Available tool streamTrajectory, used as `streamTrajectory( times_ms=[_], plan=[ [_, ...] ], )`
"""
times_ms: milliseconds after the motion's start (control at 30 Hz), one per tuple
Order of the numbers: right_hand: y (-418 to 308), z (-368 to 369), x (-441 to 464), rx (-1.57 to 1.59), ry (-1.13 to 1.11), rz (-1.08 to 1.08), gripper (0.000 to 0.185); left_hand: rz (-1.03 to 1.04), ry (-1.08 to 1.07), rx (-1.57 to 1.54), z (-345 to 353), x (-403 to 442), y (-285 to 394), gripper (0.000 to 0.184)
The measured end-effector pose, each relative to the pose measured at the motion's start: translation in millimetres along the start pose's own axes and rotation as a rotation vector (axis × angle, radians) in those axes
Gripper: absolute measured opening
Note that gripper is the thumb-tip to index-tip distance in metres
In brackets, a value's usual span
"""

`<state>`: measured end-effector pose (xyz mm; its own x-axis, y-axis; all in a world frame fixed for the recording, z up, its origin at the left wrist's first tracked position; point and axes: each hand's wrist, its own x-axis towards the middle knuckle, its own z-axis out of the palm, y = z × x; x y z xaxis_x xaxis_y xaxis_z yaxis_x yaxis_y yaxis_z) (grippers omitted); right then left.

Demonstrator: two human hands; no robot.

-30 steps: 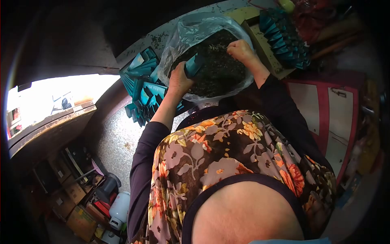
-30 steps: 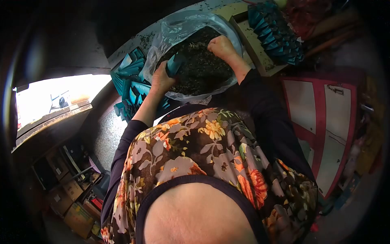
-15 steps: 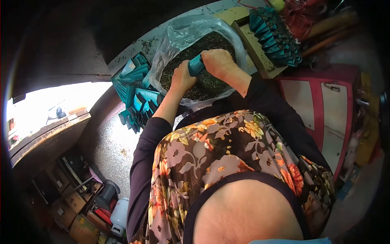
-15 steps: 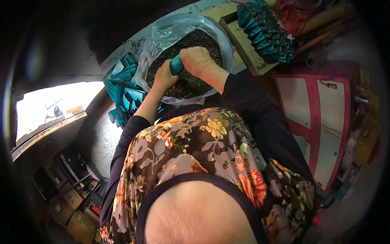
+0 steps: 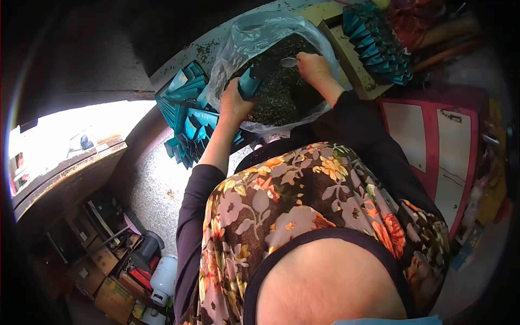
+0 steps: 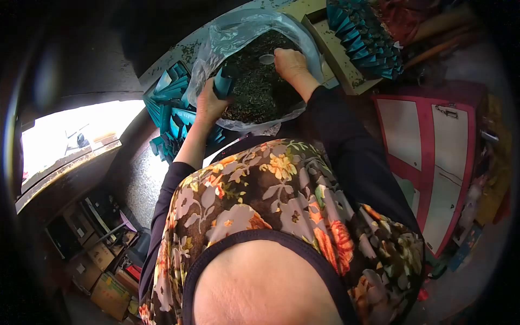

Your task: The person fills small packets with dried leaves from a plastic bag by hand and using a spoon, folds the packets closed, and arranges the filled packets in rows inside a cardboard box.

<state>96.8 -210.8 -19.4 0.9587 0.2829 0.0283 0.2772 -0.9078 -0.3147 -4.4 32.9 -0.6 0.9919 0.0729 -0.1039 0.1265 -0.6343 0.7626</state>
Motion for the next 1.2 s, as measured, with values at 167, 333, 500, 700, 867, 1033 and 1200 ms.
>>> streamTrajectory(
  times_ms=[167, 333, 500, 700, 867, 1033, 1200],
  plan=[
    [-11.4, 59.4, 2.9, -0.041, -0.120, 0.002, 0.007, -0.026, 0.027, 0.024, -16.1, -13.5, -6.8, 0.063],
    [-35.3, 93.4, -19.5, 0.136, -0.254, -0.001, 0.015, 0.009, 0.062, 0.029, -19.8, -18.6, -16.3, 0.064],
    [-12.5, 116.5, -12.2, 0.394, -0.242, 0.106, 0.016, -0.006, 0.047, 0.046, -21.3, -17.8, -12.9, 0.065],
    [-11.6, 59.1, -6.1, 0.873, -0.408, 0.446, 0.017, -0.029, -0.015, 0.124, -17.0, -10.9, -15.4, 0.072],
    [-1.6, 5.1, 2.2, 1.061, -0.444, 0.498, 0.016, -0.019, -0.049, 0.184, -8.6, -1.4, -15.3, 0.070],
    [-2.4, -41.8, 8.8, 1.040, -0.384, 0.506, 0.016, 0.022, -0.089, 0.188, -4.7, 7.4, 1.9, 0.059],
    [-19.1, -64.9, 5.3, 0.955, -0.373, 0.363, 0.018, 0.040, -0.108, 0.218, 10.8, 15.9, 5.6, 0.057]
  ],
)
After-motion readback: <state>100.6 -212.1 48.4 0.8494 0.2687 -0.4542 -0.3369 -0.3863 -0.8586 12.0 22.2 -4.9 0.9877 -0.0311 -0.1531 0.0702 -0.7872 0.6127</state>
